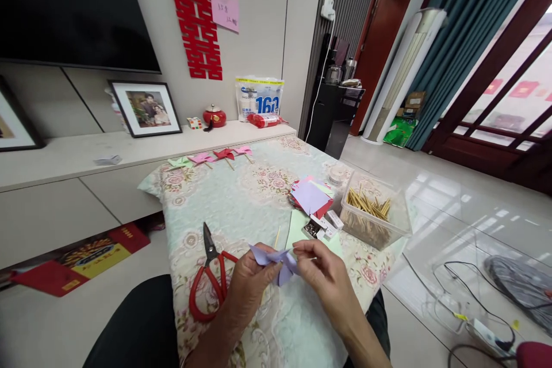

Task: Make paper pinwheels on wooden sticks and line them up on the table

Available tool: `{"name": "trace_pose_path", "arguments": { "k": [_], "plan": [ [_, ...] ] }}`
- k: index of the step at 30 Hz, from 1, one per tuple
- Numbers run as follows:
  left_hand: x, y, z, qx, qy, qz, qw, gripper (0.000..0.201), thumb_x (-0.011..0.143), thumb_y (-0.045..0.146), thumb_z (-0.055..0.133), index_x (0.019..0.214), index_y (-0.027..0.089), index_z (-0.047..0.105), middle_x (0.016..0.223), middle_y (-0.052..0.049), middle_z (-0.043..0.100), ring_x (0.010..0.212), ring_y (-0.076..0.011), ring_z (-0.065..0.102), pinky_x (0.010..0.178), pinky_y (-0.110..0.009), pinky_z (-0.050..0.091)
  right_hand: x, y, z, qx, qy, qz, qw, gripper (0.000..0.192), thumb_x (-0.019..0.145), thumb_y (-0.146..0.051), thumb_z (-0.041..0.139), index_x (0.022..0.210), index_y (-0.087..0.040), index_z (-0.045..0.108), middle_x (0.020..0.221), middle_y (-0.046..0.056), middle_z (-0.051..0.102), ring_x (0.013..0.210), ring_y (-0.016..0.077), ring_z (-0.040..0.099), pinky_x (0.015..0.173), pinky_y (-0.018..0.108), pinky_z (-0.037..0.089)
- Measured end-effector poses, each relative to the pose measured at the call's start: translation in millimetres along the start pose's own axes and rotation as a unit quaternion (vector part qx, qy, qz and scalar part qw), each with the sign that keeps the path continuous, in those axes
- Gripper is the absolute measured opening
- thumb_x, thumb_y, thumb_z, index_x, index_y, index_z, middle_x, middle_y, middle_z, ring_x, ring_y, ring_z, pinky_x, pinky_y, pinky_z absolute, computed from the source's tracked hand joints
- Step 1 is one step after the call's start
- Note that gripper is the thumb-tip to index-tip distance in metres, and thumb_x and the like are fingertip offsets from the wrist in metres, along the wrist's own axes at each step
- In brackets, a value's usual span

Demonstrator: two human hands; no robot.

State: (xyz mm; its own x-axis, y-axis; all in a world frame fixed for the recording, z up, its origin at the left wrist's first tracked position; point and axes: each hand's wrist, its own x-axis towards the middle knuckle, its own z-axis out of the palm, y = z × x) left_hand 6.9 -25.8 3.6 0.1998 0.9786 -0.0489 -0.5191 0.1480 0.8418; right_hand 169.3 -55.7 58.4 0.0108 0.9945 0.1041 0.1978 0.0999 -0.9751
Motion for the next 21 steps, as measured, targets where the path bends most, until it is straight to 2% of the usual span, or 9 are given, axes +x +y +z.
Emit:
{"name": "trace_pose_path", "arguments": {
  "k": [2,5,9,14,16,18,21],
  "plan": [
    [-1.1,1.7,1.0,0.025,-0.016,0.012,1.0,0.028,0.066,0.034,0.086,0.073,0.017,0.065,0.059,0.001,0.063,0.054,-0.0117,0.054,0.055,-0.023,0.043,-5.1,-3.4,5.0,-0.087,0.002,-0.027,0.996,0.033,0.081,-0.05,0.073,0.1,-0.023,0.074,0.092,0.006,0.073,0.086,0.0251,0.067,0.076,0.034,0.052],
    [-1.9,-1.4,0.4,0.055,-0.04,0.029,0.997,0.023,0.07,0.032,0.082,0.075,0.016,0.066,0.061,0.0,0.064,0.056,-0.0136,0.056,0.056,-0.025,0.044,-6.8,-3.7,11.2,-0.16,0.021,-0.064,0.985,0.02,0.085,-0.043,0.07,0.086,-0.024,0.075,0.081,0.003,0.071,0.076,0.0222,0.065,0.07,0.031,0.05],
    [-1.9,-7.1,-1.4,0.076,-0.048,0.052,0.995,0.017,0.076,0.03,0.077,0.078,0.016,0.067,0.064,-0.002,0.065,0.058,-0.0149,0.058,0.059,-0.027,0.046,-7.1,1.6,12.3,-0.185,0.015,-0.115,0.976,0.017,0.091,-0.04,0.066,0.092,-0.027,0.078,0.082,0.004,0.071,0.076,0.0216,0.065,0.069,0.031,0.05],
    [-5.4,-0.6,-0.9,0.109,-0.061,0.046,0.991,0.015,0.078,0.03,0.074,0.081,0.016,0.068,0.067,-0.002,0.065,0.062,-0.0163,0.059,0.062,-0.027,0.046,-9.7,3.7,11.4,-0.189,0.023,-0.177,0.966,0.013,0.092,-0.03,0.065,0.093,-0.03,0.078,0.083,0.004,0.071,0.075,0.0217,0.065,0.067,0.032,0.05],
    [-6.4,3.4,0.0,0.094,-0.073,0.038,0.992,0.017,0.077,0.031,0.073,0.084,0.016,0.07,0.07,-0.004,0.068,0.066,-0.0173,0.06,0.065,-0.028,0.047,-9.8,4.3,8.5,-0.172,0.037,-0.184,0.967,0.011,0.09,-0.028,0.067,0.09,-0.029,0.078,0.083,0.005,0.07,0.077,0.0224,0.065,0.068,0.032,0.05],
    [-6.4,7.0,1.4,0.044,-0.075,0.029,0.996,0.022,0.076,0.035,0.072,0.085,0.016,0.071,0.074,-0.005,0.071,0.07,-0.019,0.063,0.068,-0.029,0.048,-10.0,7.1,3.0,-0.116,0.054,-0.159,0.979,0.007,0.086,-0.028,0.071,0.088,-0.028,0.078,0.087,0.005,0.071,0.082,0.0236,0.065,0.072,0.033,0.051],
    [-5.2,12.8,4.0,-0.064,-0.051,0.036,0.996,0.031,0.079,0.042,0.067,0.09,0.014,0.073,0.087,-0.011,0.077,0.084,-0.0246,0.069,0.083,-0.036,0.051,-12.5,15.3,-5.5,0.066,0.063,-0.058,0.994,0.012,0.079,-0.034,0.079,0.09,-0.028,0.078,0.091,0.004,0.073,0.082,0.023,0.065,0.072,0.033,0.052]
  ]
}}
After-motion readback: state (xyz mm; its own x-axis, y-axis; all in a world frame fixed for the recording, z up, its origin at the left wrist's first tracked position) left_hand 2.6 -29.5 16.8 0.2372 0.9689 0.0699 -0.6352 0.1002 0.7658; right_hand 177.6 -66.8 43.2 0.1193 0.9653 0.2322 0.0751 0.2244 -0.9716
